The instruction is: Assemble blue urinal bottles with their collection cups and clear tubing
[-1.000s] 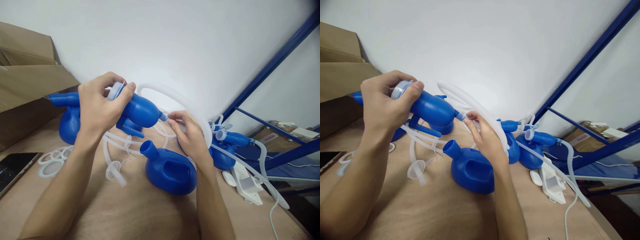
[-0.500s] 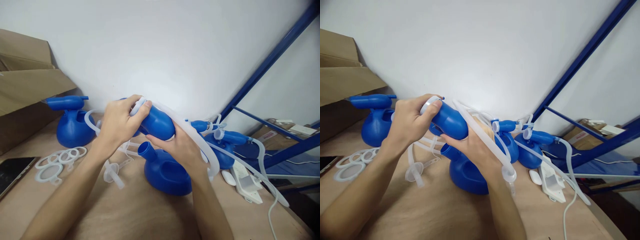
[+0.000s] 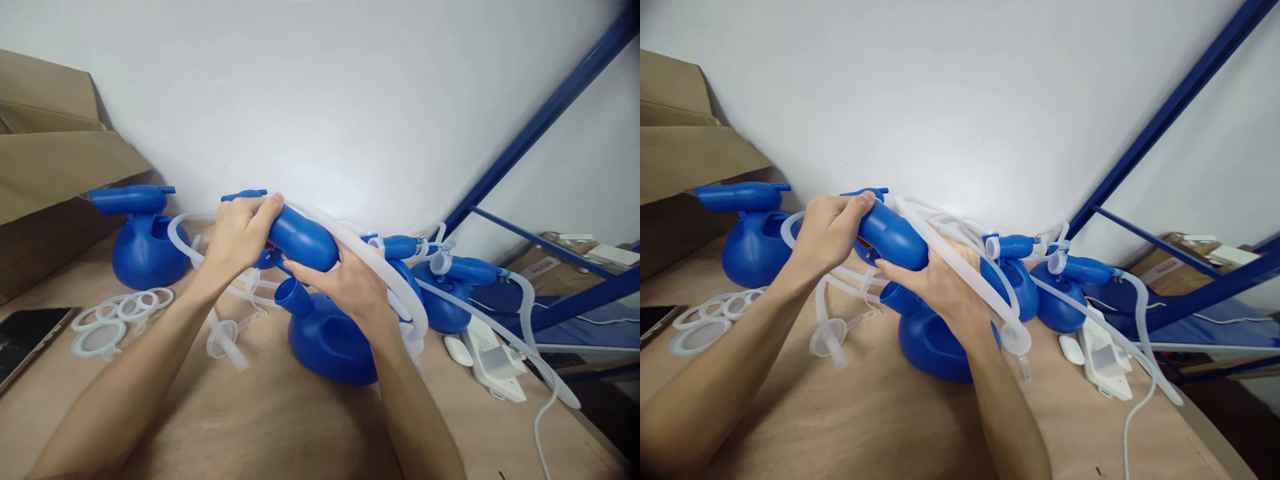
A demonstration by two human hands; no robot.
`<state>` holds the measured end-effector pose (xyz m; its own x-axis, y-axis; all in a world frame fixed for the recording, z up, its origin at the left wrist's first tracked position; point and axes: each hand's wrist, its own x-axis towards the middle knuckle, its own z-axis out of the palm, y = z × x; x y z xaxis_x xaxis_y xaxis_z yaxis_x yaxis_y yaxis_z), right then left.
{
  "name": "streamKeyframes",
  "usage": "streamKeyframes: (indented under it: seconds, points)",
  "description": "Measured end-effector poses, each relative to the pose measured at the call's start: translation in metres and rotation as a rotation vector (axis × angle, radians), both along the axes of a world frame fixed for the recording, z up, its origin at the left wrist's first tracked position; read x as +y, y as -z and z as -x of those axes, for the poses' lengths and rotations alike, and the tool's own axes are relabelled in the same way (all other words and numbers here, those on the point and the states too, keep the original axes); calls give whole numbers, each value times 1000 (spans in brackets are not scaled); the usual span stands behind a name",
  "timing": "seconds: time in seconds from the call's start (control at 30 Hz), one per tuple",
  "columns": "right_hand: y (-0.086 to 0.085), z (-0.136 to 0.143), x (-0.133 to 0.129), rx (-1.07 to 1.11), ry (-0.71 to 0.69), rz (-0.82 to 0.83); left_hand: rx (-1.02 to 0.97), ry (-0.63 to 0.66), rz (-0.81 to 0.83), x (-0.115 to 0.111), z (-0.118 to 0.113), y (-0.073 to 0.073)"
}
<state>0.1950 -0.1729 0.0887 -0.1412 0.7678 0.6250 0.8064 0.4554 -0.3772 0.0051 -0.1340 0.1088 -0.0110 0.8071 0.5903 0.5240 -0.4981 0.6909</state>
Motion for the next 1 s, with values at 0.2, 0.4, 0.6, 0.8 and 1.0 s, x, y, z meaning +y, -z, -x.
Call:
streamKeyframes:
  seconds: [0.2,0.4,0.6,0.8,1.0]
  points:
    - [2,1,-4,40,-11,-28,-335,73,221,15,9,-1]
    - [-6,4,-14,91,-130,59,-320,296,351,7,34,-17]
    - [-9,4,-9,167,-199,146,13,209,383,1,71,-26]
    - [1,15,-3,227,-192,233,313,-33,419,-1,86,-25]
    - [7,16,7,266,-215,279,530,-215,232,-8,88,-25]
